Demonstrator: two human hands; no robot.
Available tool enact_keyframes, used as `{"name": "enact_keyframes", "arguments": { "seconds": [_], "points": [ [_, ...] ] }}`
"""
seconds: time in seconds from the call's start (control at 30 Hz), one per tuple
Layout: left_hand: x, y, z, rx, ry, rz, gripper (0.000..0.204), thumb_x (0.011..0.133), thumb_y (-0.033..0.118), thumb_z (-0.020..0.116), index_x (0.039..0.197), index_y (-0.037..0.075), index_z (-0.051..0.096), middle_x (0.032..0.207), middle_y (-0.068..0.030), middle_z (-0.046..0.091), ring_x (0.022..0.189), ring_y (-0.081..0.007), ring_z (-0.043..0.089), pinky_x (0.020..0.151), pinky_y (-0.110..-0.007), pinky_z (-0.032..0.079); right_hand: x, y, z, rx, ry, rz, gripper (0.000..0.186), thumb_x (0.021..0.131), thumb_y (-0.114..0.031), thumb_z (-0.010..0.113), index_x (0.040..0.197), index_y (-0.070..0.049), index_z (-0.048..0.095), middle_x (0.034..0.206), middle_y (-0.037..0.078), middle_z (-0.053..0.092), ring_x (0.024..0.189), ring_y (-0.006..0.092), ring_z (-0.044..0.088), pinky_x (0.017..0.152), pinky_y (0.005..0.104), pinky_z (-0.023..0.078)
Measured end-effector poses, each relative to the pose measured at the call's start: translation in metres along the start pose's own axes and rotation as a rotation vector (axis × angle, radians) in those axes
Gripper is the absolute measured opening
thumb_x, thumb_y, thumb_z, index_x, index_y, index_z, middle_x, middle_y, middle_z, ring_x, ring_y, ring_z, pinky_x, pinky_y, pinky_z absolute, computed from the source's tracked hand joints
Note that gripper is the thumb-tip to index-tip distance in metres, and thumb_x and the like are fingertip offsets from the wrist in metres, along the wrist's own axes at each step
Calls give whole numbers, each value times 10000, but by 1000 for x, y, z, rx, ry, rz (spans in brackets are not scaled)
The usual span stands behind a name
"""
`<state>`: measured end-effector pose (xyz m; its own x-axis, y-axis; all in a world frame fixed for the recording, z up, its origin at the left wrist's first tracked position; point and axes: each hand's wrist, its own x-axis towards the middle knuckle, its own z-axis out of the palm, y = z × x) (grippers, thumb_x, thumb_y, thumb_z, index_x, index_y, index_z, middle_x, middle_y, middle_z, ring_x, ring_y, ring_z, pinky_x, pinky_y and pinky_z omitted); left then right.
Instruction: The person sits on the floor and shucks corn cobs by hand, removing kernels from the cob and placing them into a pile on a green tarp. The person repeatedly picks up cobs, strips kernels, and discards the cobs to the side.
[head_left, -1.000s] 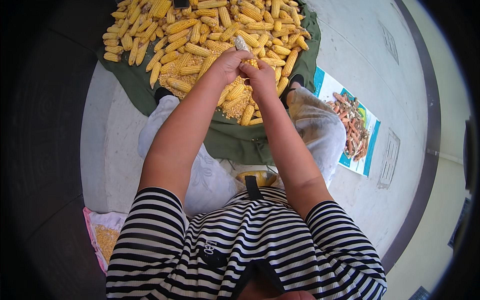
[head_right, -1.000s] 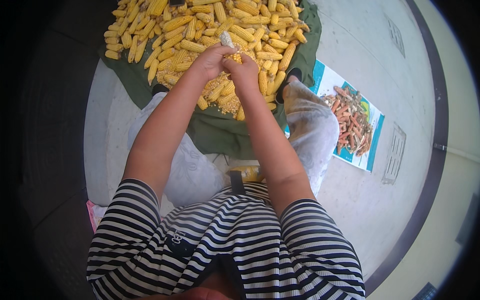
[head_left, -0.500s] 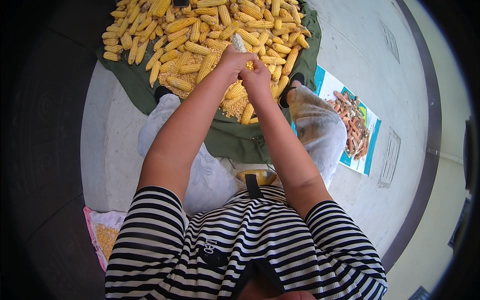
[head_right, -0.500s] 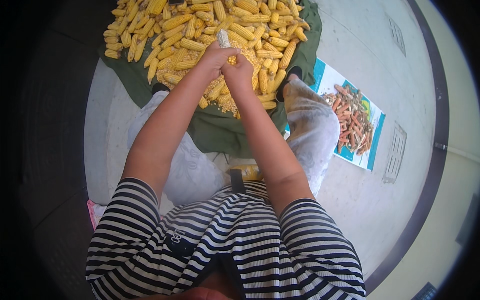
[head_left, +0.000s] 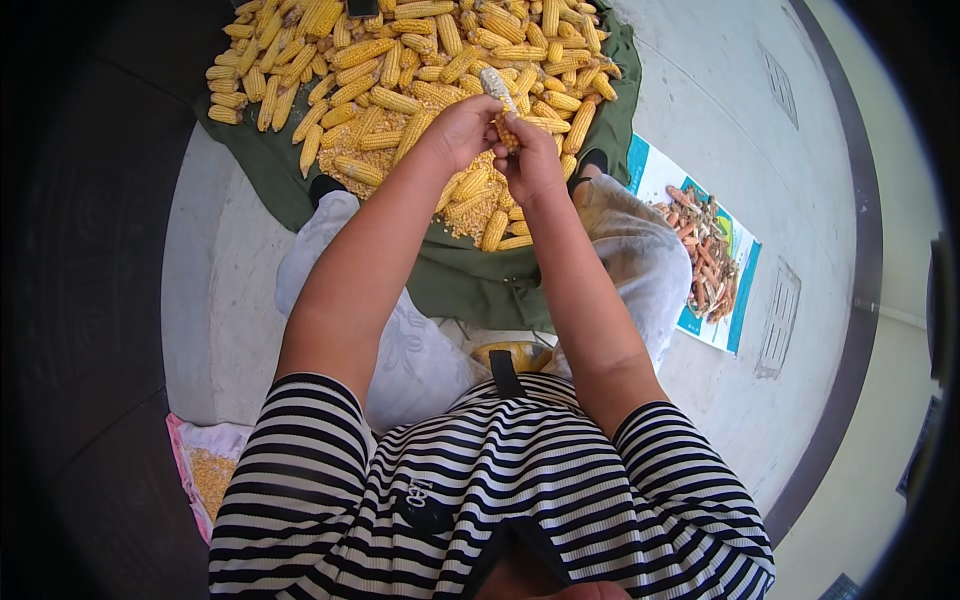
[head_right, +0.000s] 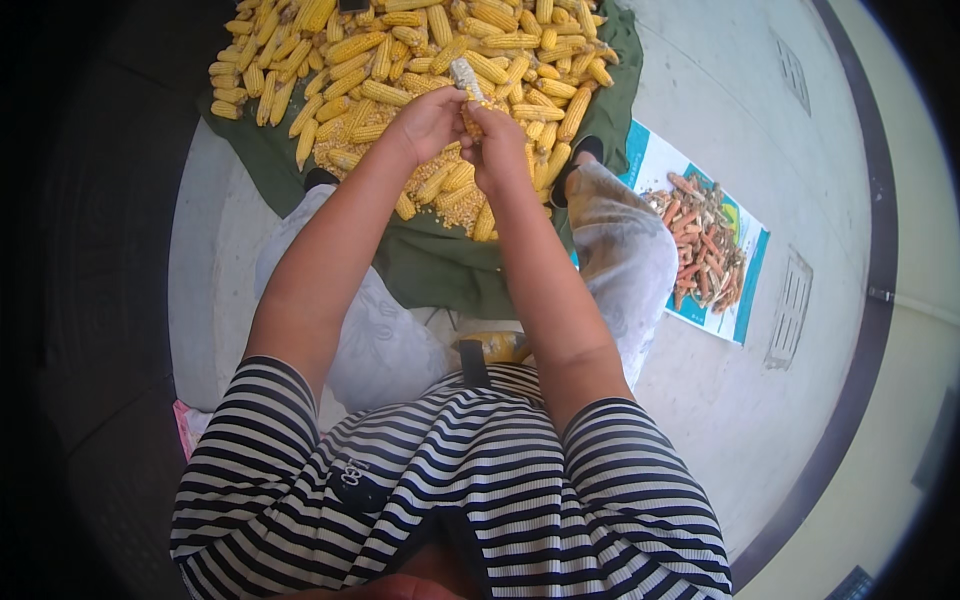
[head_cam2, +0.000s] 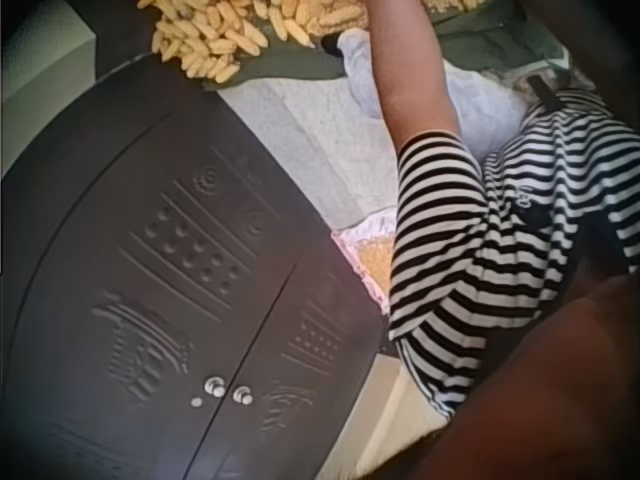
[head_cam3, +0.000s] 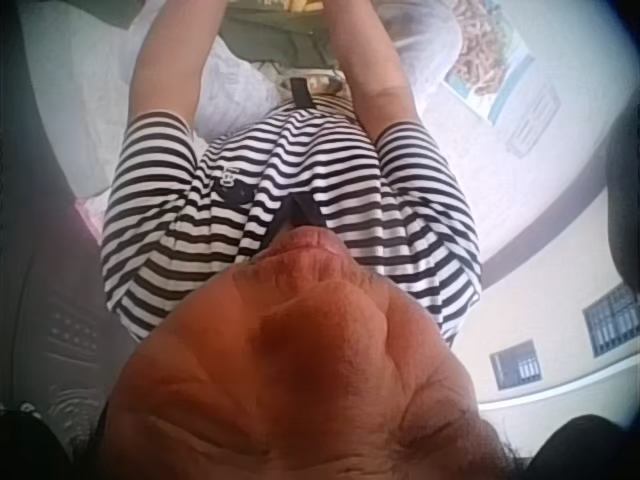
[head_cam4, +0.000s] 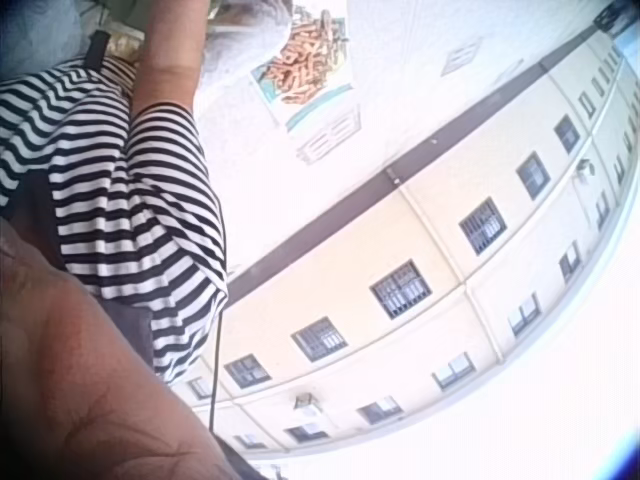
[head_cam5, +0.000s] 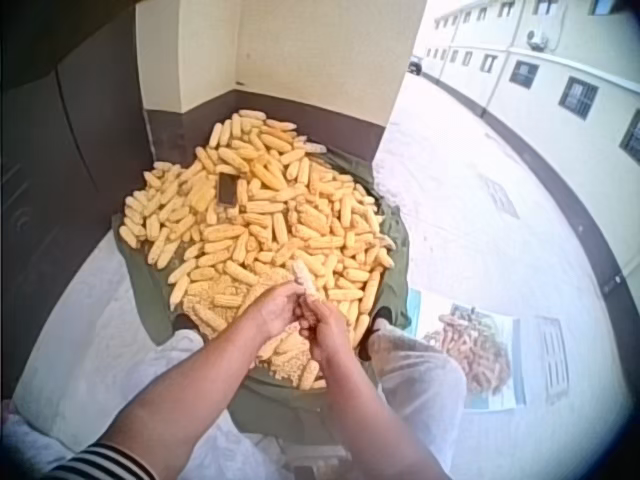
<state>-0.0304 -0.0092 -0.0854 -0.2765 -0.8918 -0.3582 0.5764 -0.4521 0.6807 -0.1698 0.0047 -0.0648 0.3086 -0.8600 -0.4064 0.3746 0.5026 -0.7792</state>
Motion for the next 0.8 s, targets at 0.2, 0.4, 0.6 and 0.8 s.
{"name": "enact_keyframes", "arguments": {
  "seconds": [0.2,0.4,0.6,0.8],
  "points": [
    [-2,-2,11,-136,9,140,124,942,149,523,964,35,566,905,-54,604,757,-124,544,679,-273,480,-2,-10,-5,350,-210,159,260,953,-290,530,1061,-54,545,799,89,579,494,82,430,437,200,357],
    [-3,1,17,-54,198,162,124,915,144,603,929,24,574,764,-57,594,581,-119,524,525,-262,487,5,-5,-7,508,-253,303,256,960,-303,532,1030,-57,542,798,102,579,473,70,415,425,192,352],
    [-20,9,43,-39,360,116,187,905,199,634,917,26,565,716,-55,570,551,-114,541,456,-262,488,-1,5,8,411,-125,235,161,944,-267,573,1026,-140,521,723,83,557,451,91,389,411,189,317],
    [-8,6,20,-228,138,36,176,889,195,647,886,54,542,731,-42,563,571,-105,525,502,-257,475,5,3,-1,390,-192,226,327,984,-388,476,997,-68,543,768,105,580,452,77,412,402,179,349]
  ]
}}
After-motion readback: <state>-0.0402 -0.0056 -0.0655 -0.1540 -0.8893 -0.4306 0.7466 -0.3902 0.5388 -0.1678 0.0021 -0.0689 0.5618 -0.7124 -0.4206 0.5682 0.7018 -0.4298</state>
